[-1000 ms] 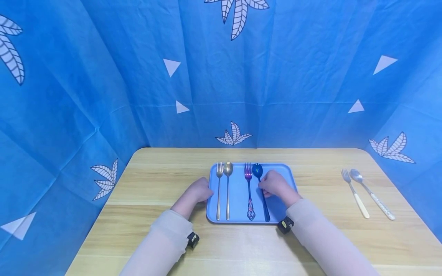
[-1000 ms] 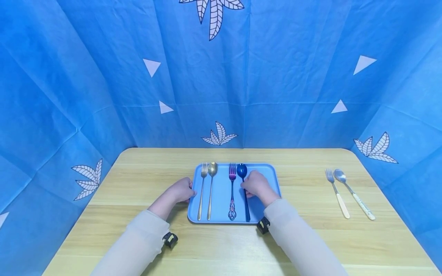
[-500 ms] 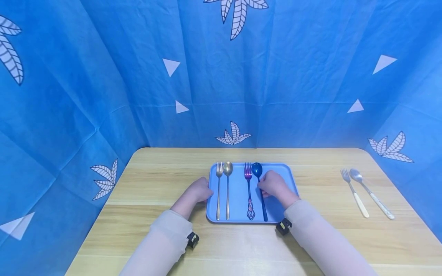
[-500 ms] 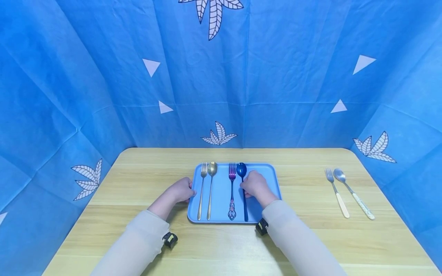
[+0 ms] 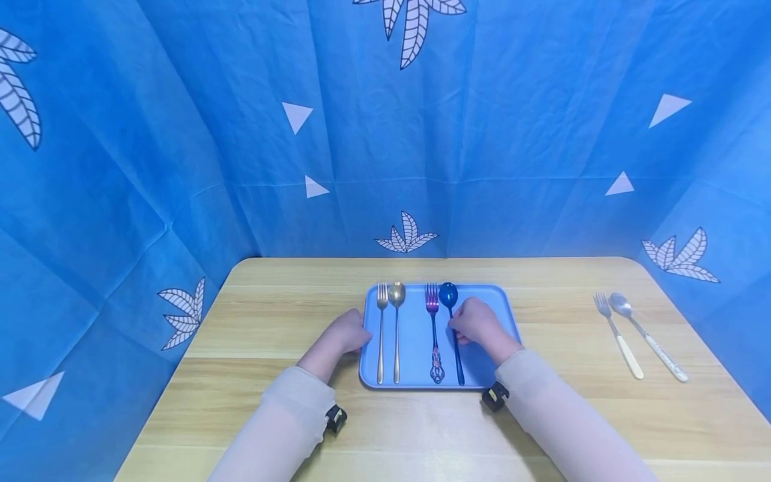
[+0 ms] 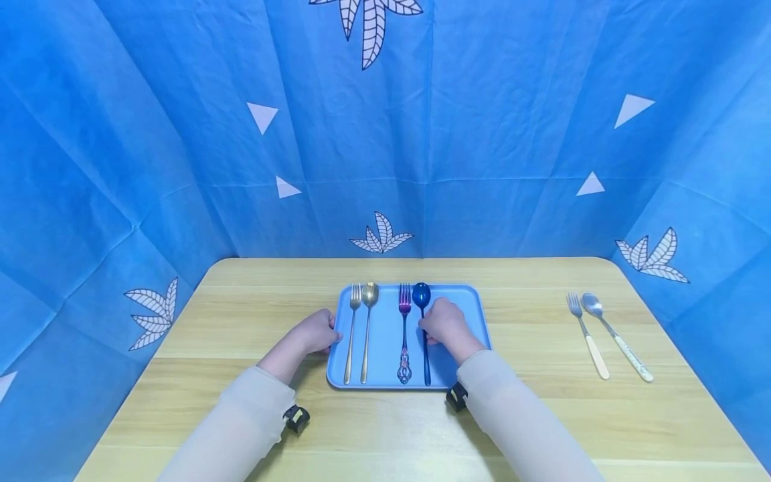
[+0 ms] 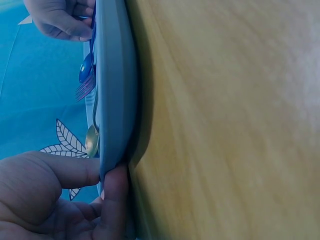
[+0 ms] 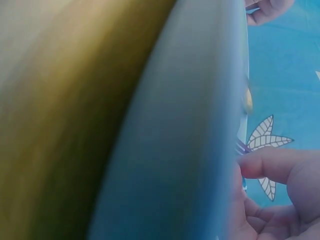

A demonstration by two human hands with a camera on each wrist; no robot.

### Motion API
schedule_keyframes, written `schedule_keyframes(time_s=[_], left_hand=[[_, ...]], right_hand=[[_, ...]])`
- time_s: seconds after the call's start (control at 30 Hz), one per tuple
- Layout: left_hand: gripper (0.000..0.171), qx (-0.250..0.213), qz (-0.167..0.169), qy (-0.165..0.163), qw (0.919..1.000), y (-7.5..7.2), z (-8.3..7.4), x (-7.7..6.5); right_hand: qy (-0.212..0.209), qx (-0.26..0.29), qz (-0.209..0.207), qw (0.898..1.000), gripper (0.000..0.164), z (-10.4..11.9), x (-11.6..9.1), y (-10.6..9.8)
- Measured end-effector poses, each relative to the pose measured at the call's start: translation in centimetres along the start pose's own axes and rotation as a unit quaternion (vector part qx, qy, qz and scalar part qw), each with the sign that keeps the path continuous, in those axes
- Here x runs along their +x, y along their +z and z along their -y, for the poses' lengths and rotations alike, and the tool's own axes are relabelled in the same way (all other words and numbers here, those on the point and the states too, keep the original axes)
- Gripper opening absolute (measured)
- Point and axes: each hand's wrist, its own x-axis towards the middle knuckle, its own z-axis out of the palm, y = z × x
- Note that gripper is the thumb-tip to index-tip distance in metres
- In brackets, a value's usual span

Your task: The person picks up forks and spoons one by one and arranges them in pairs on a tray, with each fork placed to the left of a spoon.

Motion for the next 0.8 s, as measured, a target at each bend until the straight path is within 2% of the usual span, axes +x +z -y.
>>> schedule_keyframes(time_s=[0.47,0.8], left_hand=[[0.019,0.003,0.000,0.004,1.0000,-0.01,0.12,0.05],[0.035,0.004,0.001,0.003,1.0000,-0.02,0.15,0.02]], right_hand=[[-0.004,-0.017,-0.001,1.000,0.011,0.36,-0.45,0.10],[-0.006,-0.012,0.000,1.000,0.013,0.79,-0.72,0.05]])
